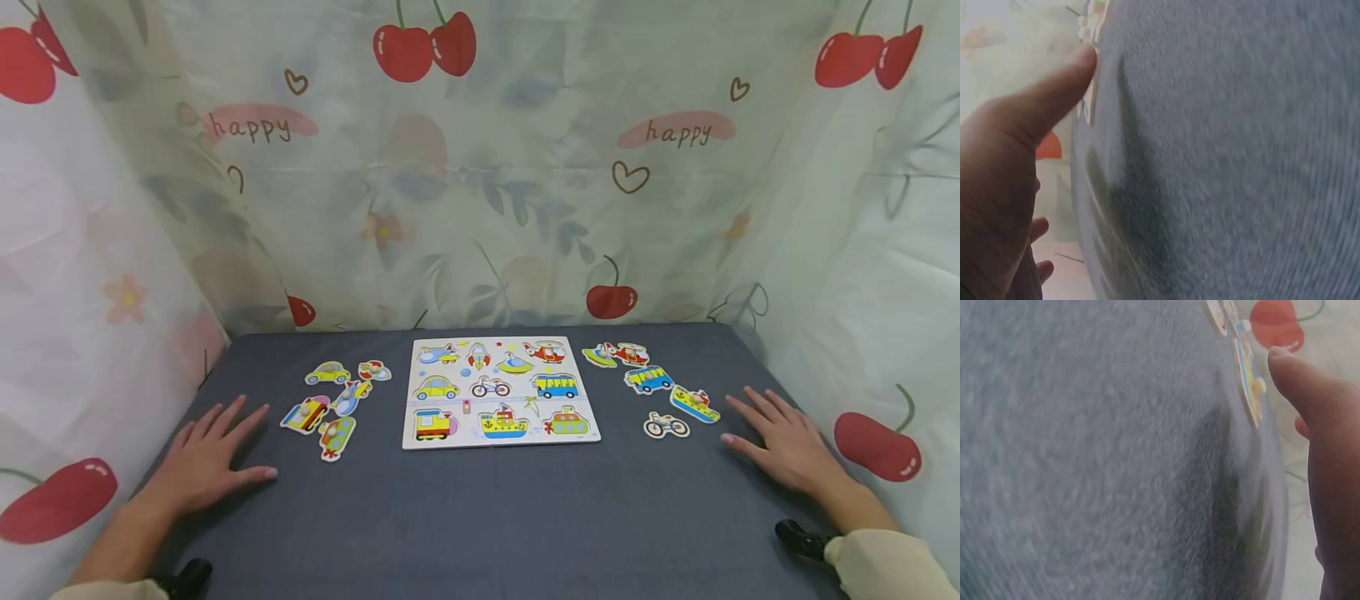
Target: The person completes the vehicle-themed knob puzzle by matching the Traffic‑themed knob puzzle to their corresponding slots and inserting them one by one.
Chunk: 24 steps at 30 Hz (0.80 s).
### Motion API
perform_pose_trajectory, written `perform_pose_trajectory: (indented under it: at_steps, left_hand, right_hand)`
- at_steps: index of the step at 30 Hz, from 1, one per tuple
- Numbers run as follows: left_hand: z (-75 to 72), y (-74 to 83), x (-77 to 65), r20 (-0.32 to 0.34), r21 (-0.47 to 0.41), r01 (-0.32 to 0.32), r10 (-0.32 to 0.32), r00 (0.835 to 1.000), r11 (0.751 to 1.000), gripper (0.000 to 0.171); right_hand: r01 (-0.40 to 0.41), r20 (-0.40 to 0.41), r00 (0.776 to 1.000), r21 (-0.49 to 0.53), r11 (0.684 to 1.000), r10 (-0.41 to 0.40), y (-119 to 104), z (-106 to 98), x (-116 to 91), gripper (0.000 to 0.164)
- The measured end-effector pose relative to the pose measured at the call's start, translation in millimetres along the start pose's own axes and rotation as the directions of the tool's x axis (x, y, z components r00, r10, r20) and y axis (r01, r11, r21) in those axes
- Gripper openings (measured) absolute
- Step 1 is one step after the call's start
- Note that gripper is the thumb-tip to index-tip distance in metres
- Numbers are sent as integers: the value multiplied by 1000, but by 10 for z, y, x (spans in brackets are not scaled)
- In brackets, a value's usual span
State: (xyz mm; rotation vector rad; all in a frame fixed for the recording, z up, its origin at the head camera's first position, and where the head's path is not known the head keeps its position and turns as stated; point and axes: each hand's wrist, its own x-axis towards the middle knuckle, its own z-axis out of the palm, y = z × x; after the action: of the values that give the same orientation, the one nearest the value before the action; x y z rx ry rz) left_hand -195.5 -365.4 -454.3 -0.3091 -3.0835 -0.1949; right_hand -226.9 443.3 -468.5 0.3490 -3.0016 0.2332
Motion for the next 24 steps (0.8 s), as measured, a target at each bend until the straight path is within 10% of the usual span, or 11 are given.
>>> perform_pose_trajectory:
  at_steps: [17,24]
  left_hand:
    - [-58,295,21,-15,-163,-43,42,999,986,95]
    - [-67,461,12,-27,-324,-57,51,998,944,81]
  right_hand:
    - [104,-150,984,19,994,-100,-286,-54,84,64]
    - [120,-164,980,59,991,-109,-472,-70,94,58]
